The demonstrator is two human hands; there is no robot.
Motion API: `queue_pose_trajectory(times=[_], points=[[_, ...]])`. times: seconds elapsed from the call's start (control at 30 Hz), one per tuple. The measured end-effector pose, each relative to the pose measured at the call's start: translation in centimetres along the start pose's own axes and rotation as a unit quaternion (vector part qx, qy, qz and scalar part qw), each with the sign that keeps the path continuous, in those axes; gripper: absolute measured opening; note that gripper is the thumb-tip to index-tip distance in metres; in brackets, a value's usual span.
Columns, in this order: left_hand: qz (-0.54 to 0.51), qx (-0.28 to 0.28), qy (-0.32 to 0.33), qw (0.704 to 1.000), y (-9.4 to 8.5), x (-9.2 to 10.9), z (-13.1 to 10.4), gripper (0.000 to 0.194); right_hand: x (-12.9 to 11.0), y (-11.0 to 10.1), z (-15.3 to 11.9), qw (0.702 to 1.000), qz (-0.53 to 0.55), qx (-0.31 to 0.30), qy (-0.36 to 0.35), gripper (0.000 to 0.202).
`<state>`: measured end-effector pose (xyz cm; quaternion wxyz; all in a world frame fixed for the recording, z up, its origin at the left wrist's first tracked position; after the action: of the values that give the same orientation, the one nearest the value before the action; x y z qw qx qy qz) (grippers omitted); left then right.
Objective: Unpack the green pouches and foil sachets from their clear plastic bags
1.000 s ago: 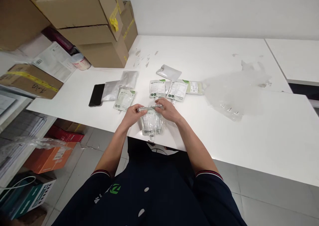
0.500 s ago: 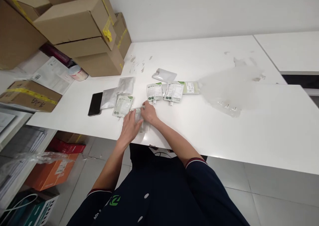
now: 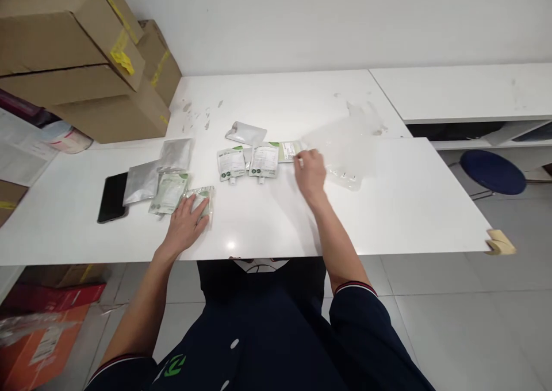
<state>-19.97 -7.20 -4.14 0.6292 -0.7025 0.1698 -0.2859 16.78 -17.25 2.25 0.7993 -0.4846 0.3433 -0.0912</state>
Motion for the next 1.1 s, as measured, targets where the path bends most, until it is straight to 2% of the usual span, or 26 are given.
queue_pose_trajectory(times=[0.03, 0.1, 0.13, 0.2, 0.27, 0.33, 0.4, 0.47, 0.53, 0.6, 0.7, 0.77, 0.83, 0.9, 0.97, 1.03, 1.1], points=[[0.003, 0.005, -0.007, 1.0, 0.0, 0.1, 0.0, 0.055, 2.8, -1.4, 1.0, 0.998, -0.013, 0.05, 0.035, 0.028], [0.005, 0.025, -0.016, 1.0, -0.1, 0.7, -0.1, 0.053, 8.0, -3.5, 2.2, 0.988, -0.046, 0.094, 0.115, 0.031], [0.003, 0.044, -0.016, 0.999, -0.3, 1.1, -0.4, 0.052, 10.2, -4.0, 2.5, 0.983, -0.062, 0.082, 0.15, 0.04], [-0.008, 0.094, -0.003, 0.996, -0.9, 2.1, -1.1, 0.05, 13.8, -4.0, 2.4, 0.976, -0.093, 0.0, 0.195, 0.065], [-0.028, 0.138, 0.026, 0.99, -1.5, 3.2, -2.0, 0.048, 15.9, -3.2, 1.6, 0.971, -0.104, -0.088, 0.194, 0.074], [-0.053, 0.156, 0.055, 0.985, -1.9, 4.2, -2.5, 0.046, 16.9, -2.7, 0.7, 0.974, -0.094, -0.118, 0.172, 0.058], [-0.073, 0.163, 0.077, 0.981, -2.1, 5.1, -2.7, 0.044, 17.4, -3.0, 0.2, 0.979, -0.08, -0.088, 0.168, 0.044], [-0.084, 0.169, 0.093, 0.978, -2.2, 5.9, -2.5, 0.041, 17.7, -4.7, -0.1, 0.976, -0.085, -0.012, 0.201, 0.041], [-0.092, 0.179, 0.107, 0.974, -2.2, 6.5, -2.2, 0.038, 17.6, -7.7, -0.4, 0.963, -0.095, 0.088, 0.235, 0.034], [-0.104, 0.191, 0.12, 0.969, -2.2, 7.1, -1.9, 0.036, 16.7, -11.5, -0.8, 0.95, -0.079, 0.189, 0.236, 0.023], [-0.131, 0.218, 0.145, 0.956, -2.5, 8.5, -1.7, 0.032, 14.0, -16.7, -2.2, 0.925, 0.034, 0.342, 0.162, 0.025], [-0.158, 0.239, 0.167, 0.943, -3.1, 10.1, -1.5, 0.031, 12.0, -18.6, -3.3, 0.892, 0.155, 0.412, 0.097, 0.033], [-0.183, 0.262, 0.195, 0.927, -4.0, 12.2, -1.3, 0.033, 10.3, -18.3, -4.1, 0.863, 0.276, 0.418, 0.068, 0.04], [-0.193, 0.286, 0.223, 0.912, -5.1, 14.4, -0.8, 0.042, 8.9, -16.0, -4.2, 0.851, 0.371, 0.362, 0.091, 0.045], [-0.194, 0.324, 0.245, 0.893, -6.3, 16.3, -0.4, 0.055, 7.4, -12.9, -4.4, 0.843, 0.439, 0.283, 0.128, 0.048], [-0.21, 0.375, 0.247, 0.869, -7.4, 17.1, 0.0, 0.064, 5.7, -10.0, -4.7, 0.831, 0.495, 0.206, 0.147, 0.051], [-0.241, 0.411, 0.229, 0.849, -8.1, 16.8, 0.3, 0.067, 4.1, -8.1, -5.0, 0.819, 0.533, 0.151, 0.15, 0.055]])
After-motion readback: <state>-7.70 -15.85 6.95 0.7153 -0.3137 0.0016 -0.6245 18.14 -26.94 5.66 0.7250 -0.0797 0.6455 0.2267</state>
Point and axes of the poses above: each hand's wrist, its own z-axis towards the middle knuckle, its own y-axis out of the palm, x = y × z, the point moved 6 cm from there along z, towards the middle knuckle
